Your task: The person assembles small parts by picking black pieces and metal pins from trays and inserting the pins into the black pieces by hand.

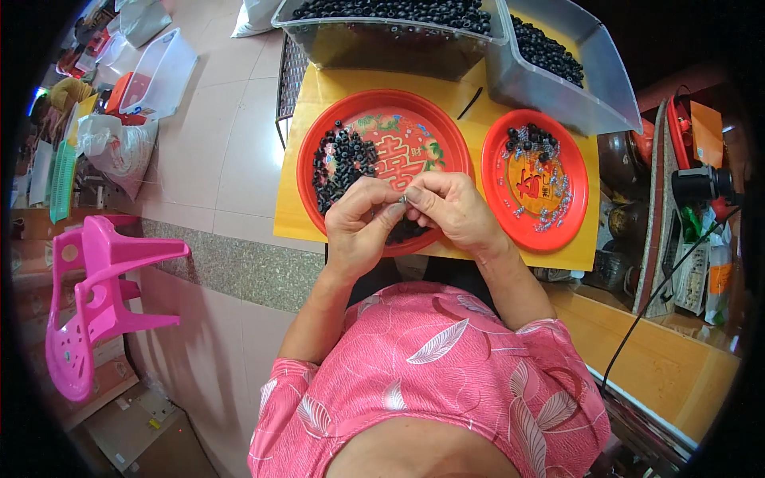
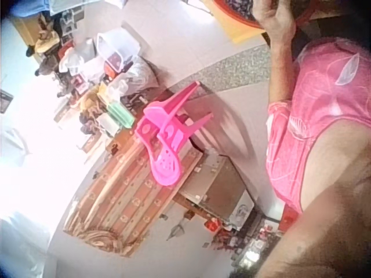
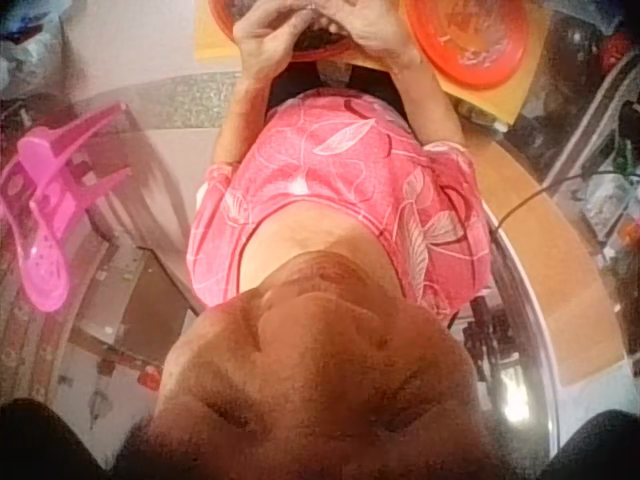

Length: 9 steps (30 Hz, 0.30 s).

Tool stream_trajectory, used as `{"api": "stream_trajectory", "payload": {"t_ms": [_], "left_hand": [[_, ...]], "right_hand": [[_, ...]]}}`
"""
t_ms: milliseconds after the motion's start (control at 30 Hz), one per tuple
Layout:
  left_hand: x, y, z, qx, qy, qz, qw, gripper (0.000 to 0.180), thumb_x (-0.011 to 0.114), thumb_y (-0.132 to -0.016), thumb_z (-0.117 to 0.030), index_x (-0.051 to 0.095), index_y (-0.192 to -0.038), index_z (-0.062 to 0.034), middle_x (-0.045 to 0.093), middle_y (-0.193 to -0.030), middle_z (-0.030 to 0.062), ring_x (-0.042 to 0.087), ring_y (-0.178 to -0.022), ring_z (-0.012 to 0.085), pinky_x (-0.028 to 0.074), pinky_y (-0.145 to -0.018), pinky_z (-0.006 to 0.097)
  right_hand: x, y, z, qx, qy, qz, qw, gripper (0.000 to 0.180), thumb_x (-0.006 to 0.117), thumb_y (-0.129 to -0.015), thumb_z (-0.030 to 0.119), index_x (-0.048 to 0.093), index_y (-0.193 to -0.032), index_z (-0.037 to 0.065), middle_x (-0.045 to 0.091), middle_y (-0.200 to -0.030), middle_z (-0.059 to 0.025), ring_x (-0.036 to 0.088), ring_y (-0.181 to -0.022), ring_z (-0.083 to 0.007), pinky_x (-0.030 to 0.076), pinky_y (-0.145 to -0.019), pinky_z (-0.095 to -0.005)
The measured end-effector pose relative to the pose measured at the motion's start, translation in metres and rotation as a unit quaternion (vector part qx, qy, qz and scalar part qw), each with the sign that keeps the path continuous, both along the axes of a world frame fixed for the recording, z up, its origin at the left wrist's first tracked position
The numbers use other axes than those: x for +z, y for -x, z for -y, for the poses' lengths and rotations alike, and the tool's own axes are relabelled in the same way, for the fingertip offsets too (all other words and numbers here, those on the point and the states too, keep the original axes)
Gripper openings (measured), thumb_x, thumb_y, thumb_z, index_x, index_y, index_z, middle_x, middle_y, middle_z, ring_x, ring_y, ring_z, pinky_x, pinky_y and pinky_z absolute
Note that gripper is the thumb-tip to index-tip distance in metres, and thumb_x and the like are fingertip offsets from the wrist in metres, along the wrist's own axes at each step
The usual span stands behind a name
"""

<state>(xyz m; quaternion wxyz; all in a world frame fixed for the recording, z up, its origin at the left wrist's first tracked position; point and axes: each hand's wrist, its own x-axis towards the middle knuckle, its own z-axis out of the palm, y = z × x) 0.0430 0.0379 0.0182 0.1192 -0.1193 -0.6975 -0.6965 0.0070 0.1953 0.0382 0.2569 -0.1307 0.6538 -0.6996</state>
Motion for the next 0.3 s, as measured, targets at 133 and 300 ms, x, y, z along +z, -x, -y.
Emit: {"api": "stream_trajectory", "payload": {"t_ms": [133, 300], "left_hand": [[-0.0016, 0.0014, -0.0068, 0.029, -0.034, 0.036, 0.998, 0.008, 0.062, -0.075, 0.002, 0.06, -0.082, 0.0017, 0.054, -0.076, 0.0045, 0.052, -0.071, 0.0096, 0.041, -0.062, 0.02], [0.0051, 0.0068, -0.0073, -0.01, -0.12, 0.199, 0.973, 0.007, 0.056, -0.083, -0.007, 0.062, -0.085, -0.0022, 0.059, -0.083, 0.0084, 0.056, -0.077, 0.0125, 0.044, -0.067, 0.022]], "right_hand": [[-0.0092, -0.0017, 0.0022, -0.034, 0.04, -0.034, 0.998, 0.017, 0.054, -0.085, 0.016, 0.058, -0.08, 0.0, 0.053, -0.066, 0.0003, 0.049, -0.06, -0.0059, 0.04, -0.054, -0.0196], [-0.008, -0.0056, 0.0069, -0.116, -0.003, -0.114, 0.987, 0.01, 0.053, -0.085, 0.01, 0.058, -0.085, 0.001, 0.055, -0.074, -0.0019, 0.052, -0.067, -0.0079, 0.044, -0.062, -0.0212]]}}
